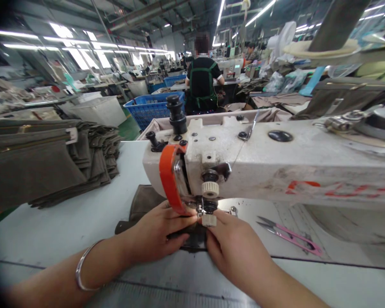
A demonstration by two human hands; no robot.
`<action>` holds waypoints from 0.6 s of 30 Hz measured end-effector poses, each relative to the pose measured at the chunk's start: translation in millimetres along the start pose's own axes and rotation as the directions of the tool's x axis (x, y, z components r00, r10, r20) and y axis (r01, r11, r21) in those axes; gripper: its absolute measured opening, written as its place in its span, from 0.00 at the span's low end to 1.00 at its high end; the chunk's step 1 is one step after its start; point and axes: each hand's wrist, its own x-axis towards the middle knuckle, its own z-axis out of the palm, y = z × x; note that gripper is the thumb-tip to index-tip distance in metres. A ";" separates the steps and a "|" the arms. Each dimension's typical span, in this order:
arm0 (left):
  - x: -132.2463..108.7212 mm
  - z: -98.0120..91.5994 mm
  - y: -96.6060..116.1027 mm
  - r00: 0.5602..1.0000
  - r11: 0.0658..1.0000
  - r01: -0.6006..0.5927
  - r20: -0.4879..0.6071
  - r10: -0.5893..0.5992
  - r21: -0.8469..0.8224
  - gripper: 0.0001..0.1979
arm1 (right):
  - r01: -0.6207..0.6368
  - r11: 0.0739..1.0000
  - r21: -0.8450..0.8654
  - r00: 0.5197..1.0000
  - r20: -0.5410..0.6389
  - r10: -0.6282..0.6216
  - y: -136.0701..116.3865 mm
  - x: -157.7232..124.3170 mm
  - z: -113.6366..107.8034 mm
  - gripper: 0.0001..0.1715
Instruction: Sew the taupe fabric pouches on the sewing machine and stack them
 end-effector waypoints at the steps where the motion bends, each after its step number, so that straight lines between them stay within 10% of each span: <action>1: 0.3 -0.4 1.1 1.000 0.999 0.017 0.003 -0.017 0.032 0.15 | -0.010 1.000 0.027 1.000 -0.014 0.010 0.5 -0.1 -1.3 0.18; 7: -7.0 2.3 7.0 0.994 0.986 0.084 -0.076 -0.074 0.142 0.10 | -0.094 0.993 -0.077 0.986 -0.144 0.082 7.9 2.9 -7.7 0.08; 18: -10.6 1.9 0.1 0.952 0.966 0.206 -0.195 -0.234 -0.153 0.13 | -0.016 0.972 -0.233 0.997 -0.075 -0.001 6.6 6.4 -9.9 0.10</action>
